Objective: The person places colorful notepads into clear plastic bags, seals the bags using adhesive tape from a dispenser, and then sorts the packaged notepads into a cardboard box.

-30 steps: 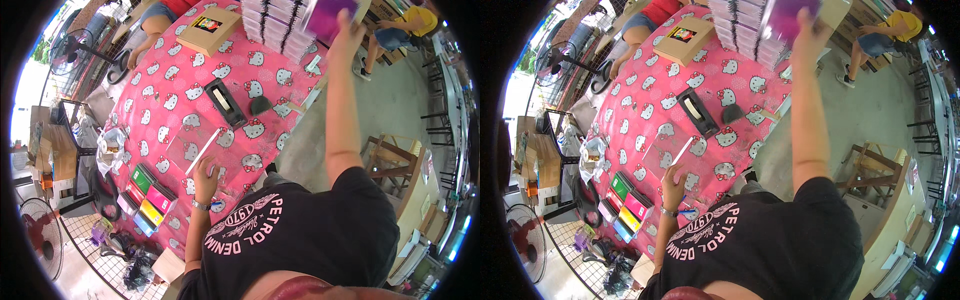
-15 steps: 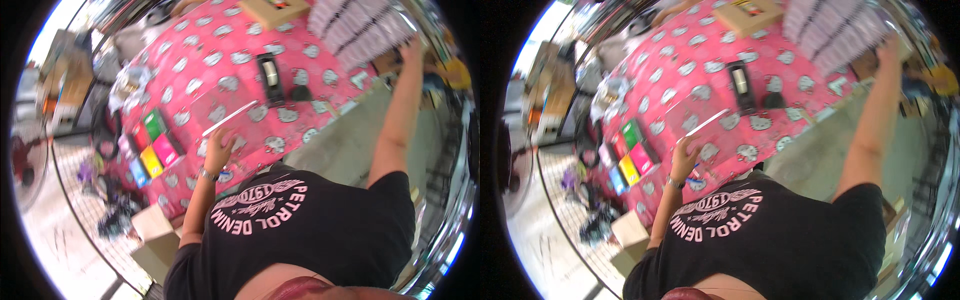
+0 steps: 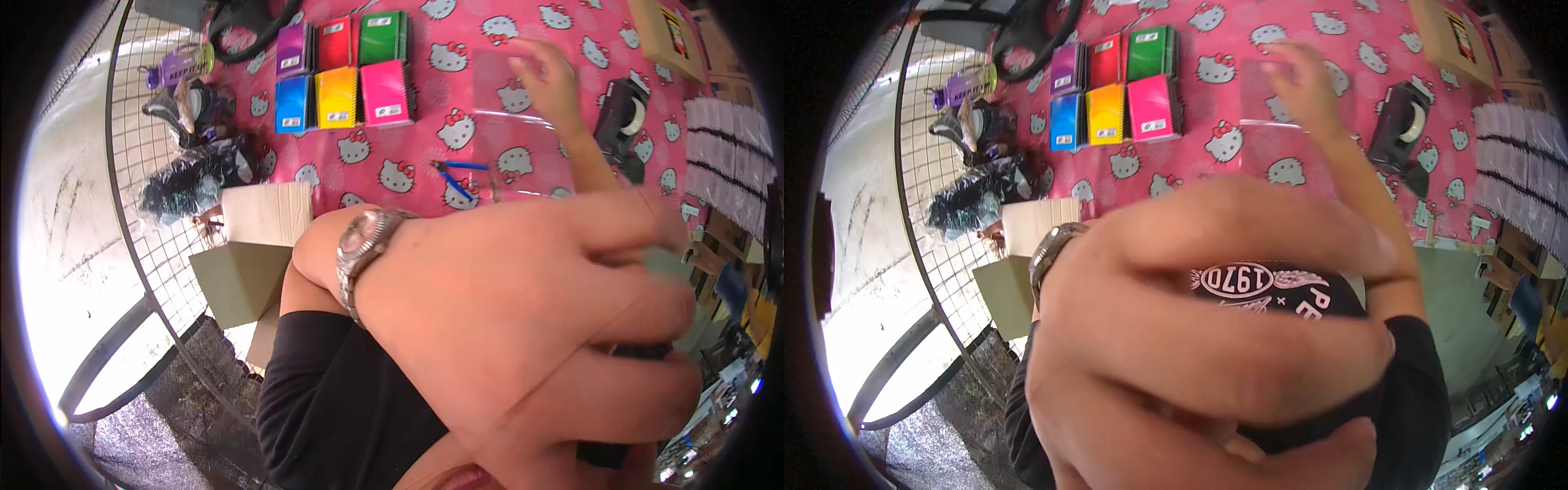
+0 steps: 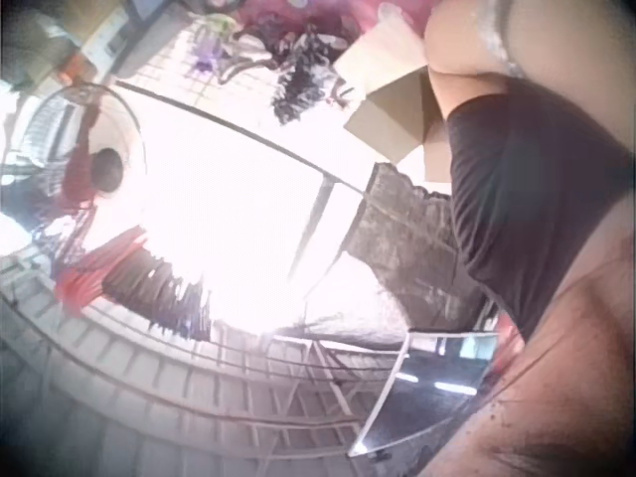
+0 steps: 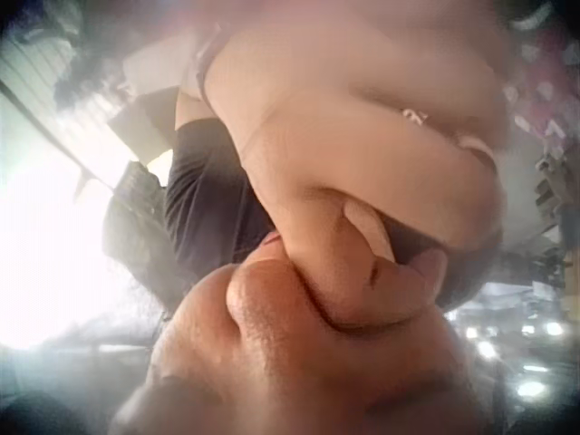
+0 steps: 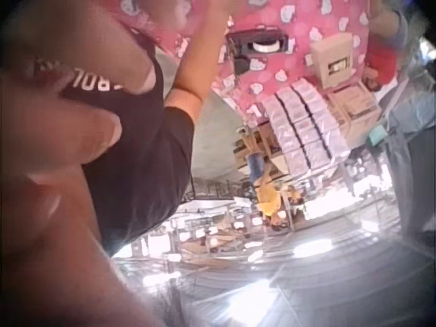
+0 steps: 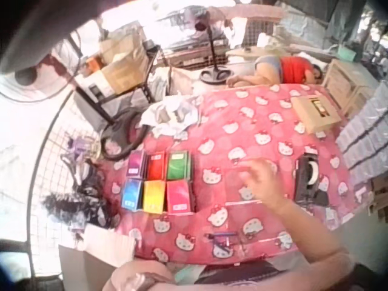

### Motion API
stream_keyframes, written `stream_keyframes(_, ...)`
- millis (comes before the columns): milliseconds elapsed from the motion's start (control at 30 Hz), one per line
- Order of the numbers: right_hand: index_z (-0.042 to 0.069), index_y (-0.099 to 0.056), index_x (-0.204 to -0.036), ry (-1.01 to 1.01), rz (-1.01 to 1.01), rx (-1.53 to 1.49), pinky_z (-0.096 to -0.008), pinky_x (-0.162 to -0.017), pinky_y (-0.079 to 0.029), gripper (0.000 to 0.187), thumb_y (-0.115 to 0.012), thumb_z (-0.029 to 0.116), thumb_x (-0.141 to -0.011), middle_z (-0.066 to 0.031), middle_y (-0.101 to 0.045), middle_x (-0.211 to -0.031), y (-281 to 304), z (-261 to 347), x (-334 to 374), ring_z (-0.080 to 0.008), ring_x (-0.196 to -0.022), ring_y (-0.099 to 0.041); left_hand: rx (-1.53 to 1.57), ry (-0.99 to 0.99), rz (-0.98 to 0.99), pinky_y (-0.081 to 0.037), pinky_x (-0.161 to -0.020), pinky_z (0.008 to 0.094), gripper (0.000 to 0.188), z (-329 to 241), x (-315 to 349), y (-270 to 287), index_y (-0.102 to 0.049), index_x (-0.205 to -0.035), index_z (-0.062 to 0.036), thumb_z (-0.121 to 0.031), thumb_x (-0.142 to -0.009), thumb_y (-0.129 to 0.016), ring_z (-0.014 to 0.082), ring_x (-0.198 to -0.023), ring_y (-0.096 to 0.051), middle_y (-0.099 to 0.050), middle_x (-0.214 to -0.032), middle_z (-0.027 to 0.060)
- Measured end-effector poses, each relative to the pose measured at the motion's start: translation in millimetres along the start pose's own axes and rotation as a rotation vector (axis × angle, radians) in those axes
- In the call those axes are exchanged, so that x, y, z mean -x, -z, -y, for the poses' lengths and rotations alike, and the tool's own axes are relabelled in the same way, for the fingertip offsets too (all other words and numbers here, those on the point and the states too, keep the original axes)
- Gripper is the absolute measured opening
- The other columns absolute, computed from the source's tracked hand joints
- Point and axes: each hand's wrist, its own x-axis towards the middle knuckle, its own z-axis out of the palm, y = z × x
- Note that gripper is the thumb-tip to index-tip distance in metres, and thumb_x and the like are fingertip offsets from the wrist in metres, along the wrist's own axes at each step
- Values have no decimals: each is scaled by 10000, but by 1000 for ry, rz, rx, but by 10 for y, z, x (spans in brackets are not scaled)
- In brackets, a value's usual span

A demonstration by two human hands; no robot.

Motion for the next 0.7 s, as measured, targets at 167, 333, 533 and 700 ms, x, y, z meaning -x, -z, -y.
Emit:
stream_keyframes(167, 80, -648, -1060, -311, 339, -270, -372, -823, -496, 306, -640, 258, -811, -154, -668, -972, -1736, -25, -523, -268, -957, -639, -237, 327, 249, -468, -803, 459, 207, -98, 215, 886, -632, -871, -78, -60, -665, -649, 292, -903, -603, -643, -972, 82)
stream_keyframes(333, -13, -662, -912, -459, 380, 81, -411, -837, -498, 448, -610, 419, -806, -216, -654, -959, -2926, -83, -1151, -361, -950, -619, -418, 602, -130, -463, -870, 327, 246, 780, 934, 1747, -577, -1022, 26, 78, -784, -546, 237, -1011, -591, -623, -1080, 137)
stream_keyframes(533, -54, -425, -1231, -504, 592, 396, -396, -809, -524, 748, -743, 415, -743, -212, -532, -1206, -3487, 518, -1073, -323, -995, -625, -1168, 1228, -633, -486, -837, 385, 344, 2085, 2668, 3972, -664, -1030, -17, -265, -791, -650, 297, -951, -647, -671, -998, 189)
stream_keyframes(700, -37, -459, -1201, -562, 452, 291, -392, -786, -523, 699, -784, 339, -709, -196, -625, -1022, -3493, 333, -1088, -321, -939, -639, -1183, 1484, -255, -478, -854, 412, 439, 2640, 2568, 4287, -659, -1029, 9, -267, -694, -726, 348, -984, -628, -657, -1019, 220)
